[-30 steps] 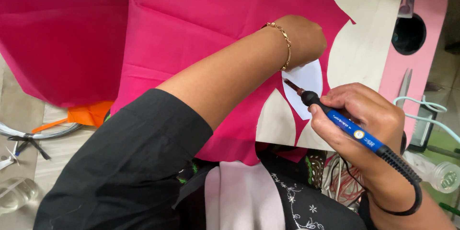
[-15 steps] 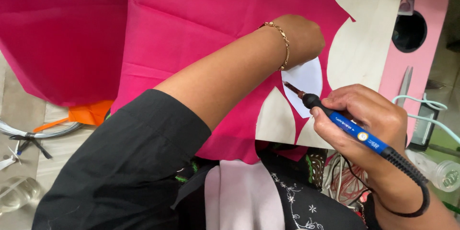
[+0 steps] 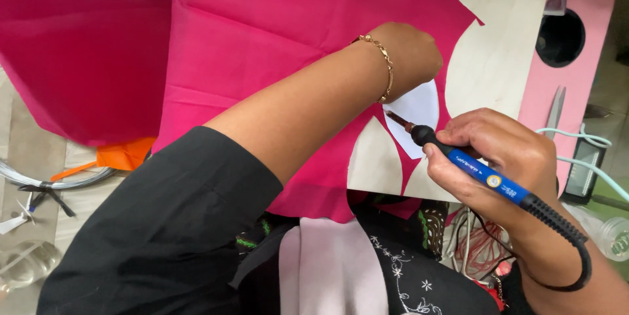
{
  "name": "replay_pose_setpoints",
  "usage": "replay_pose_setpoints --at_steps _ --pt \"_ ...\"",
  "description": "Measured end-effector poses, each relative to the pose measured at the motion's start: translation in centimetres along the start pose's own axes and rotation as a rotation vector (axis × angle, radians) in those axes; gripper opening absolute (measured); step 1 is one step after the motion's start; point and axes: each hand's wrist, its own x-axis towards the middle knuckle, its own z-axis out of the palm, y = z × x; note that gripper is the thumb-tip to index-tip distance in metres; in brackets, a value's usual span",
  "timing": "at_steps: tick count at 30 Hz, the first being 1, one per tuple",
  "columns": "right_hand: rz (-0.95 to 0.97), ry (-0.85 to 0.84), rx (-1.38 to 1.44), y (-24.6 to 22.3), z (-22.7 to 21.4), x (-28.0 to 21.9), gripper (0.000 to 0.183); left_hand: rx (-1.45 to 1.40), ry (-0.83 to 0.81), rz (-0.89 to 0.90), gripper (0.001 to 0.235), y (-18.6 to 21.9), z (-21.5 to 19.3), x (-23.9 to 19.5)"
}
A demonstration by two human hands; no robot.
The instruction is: Using a soldering iron to heat-cut specific shapes out of pink fabric using a paper template to prevent fraying.
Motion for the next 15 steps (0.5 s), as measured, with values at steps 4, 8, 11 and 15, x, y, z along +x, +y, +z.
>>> replay_pose_setpoints --at_steps 4,8,11,15 --pt "-0.006 -0.008 0.017 0.0 -0.2 0.2 0.015 0.008 0.004 -0.001 0.037 0.3 -0.3 -0.4" --pt "0.002 -0.030 0.024 0.0 -0.4 -0.1 0.015 0.016 0.013 -0.009 0.027 0.7 -0.1 -0.3" --pt "-0.021 -0.026 0.039 -0.1 -0.4 -0.1 0.014 0.046 0.008 -0.014 0.030 1.0 -0.1 -0.5" --pt "-0.038 -0.013 0.021 0.3 -0.5 -0.3 0.014 0.061 0.023 -0.022 0.034 1.4 -0.1 -0.7"
